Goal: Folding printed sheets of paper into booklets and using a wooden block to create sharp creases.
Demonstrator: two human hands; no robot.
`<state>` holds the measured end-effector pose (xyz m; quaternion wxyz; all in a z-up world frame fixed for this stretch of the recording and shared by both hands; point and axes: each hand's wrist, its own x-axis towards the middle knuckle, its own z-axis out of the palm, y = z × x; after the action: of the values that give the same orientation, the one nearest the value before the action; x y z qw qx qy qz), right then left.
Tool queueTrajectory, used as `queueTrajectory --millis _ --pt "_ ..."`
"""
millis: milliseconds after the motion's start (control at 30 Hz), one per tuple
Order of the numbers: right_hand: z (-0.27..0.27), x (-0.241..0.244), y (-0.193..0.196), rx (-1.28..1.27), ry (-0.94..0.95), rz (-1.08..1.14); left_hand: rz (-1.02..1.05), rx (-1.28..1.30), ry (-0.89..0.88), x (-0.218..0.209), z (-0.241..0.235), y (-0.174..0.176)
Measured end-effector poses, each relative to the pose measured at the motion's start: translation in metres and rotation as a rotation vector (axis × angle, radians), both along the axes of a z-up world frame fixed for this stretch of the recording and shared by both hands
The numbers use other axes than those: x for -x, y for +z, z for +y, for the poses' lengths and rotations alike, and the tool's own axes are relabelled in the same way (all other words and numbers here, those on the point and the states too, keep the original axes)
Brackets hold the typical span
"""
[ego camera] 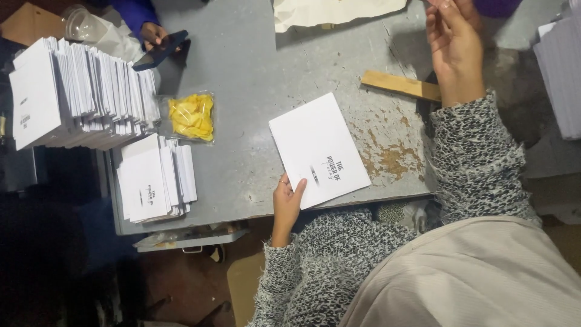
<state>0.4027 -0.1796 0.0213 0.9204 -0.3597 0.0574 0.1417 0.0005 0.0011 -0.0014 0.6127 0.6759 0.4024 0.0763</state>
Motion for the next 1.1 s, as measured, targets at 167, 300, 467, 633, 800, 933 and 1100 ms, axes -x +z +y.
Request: queueTrajectory --millis 167,300,467,633,800,933,1100 --pt "-0.001 0.009 0.013 0.045 0.009 0.023 -0.010 0.009 0.004 0.000 -0.002 0.004" --pt "-0.001 0.015 0.023 0.051 -0.004 0.054 -0.001 -0.017 -0.002 -0.001 -0.003 0.002" --pt "0.001 0.032 0.052 0.295 0.065 -0.276 -0.029 -0.039 -0.017 0.000 -0.003 0.004" --pt "-0.026 0.048 0.036 0.700 0.020 -0.467 -0.145 -0.046 -0.023 0.004 0.002 -0.015" --pt "-0.092 0.079 0.003 0.993 -0.247 -0.849 -0.147 -0.078 -0.032 0.006 0.008 -0.025" --pt "-0.119 0.119 0.029 1.604 0.064 -0.789 -0.094 -0.090 -0.066 0.006 0.004 -0.010" --pt "-0.060 0.188 0.105 1.614 0.413 -0.647 -0.062 -0.089 -0.077 0.006 0.004 -0.005"
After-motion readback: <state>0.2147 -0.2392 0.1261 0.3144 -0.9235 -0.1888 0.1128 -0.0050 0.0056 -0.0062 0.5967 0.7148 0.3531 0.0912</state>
